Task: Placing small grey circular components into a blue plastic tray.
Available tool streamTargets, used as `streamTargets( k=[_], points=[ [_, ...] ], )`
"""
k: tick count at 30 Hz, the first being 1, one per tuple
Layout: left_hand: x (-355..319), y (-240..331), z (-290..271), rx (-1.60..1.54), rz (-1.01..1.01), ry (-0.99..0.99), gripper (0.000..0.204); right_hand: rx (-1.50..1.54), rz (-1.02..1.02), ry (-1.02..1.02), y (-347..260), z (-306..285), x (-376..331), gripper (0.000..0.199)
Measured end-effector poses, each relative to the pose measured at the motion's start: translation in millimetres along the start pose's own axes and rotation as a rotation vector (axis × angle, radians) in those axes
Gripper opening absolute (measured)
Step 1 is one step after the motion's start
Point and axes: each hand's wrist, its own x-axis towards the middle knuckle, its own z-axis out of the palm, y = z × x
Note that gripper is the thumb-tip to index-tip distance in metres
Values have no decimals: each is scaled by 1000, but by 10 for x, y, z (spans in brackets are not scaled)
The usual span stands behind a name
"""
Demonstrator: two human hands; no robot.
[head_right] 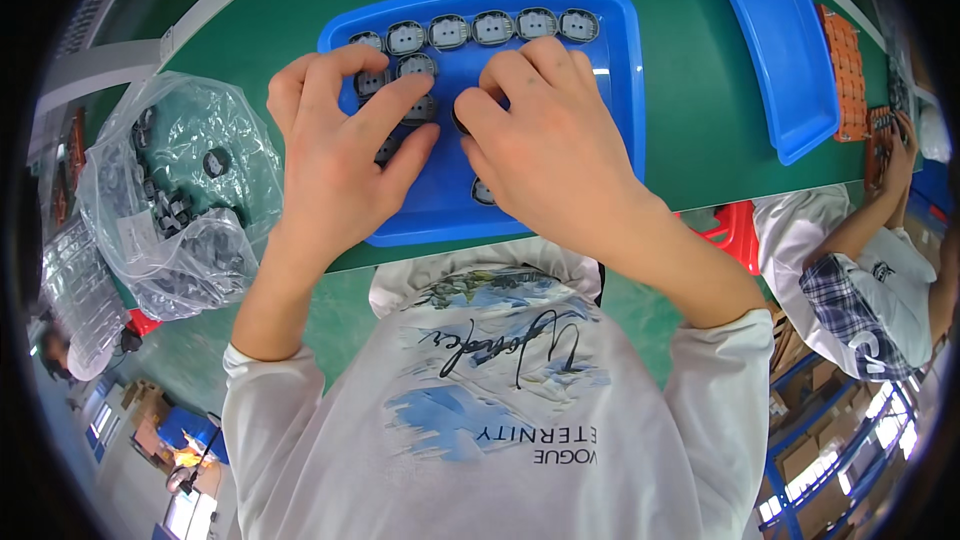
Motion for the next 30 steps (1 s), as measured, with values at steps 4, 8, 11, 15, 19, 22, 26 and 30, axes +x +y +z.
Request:
streamTargets(
  k=[4, 8, 11, 15, 19, 22, 26, 30],
  points=[
    [12, -42, 27, 20, 19, -11, 34, 35, -79, 2, 53, -7, -61, 24],
    [81, -5, -9, 32, 28, -48, 40, 41, -78, 22, 59, -35, -95, 23],
    [95, -31, 21, 82, 56, -70, 40, 46, -68, 26, 54, -68, -110, 23],
    [57, -73, -25, 74, 38, -91, 44, 90, -76, 21, 46, -50, -129, 22],
    [45, -86, -103, 19, 5, -111, 52, 132, -153, 15, 27, -60, -126, 19],
    [10, -119, -103, 35, -9, -124, 56, 156, -228, 13, -10, -19, -90, 14],
    [-16, -116, -41, 37, 15, -91, 54, 203, -265, -25, -75, 1, -51, 9],
    [-38, -119, -102, -19, 1, -62, 49, 219, -170, -95, -116, -22, -100, 13]
  ],
)
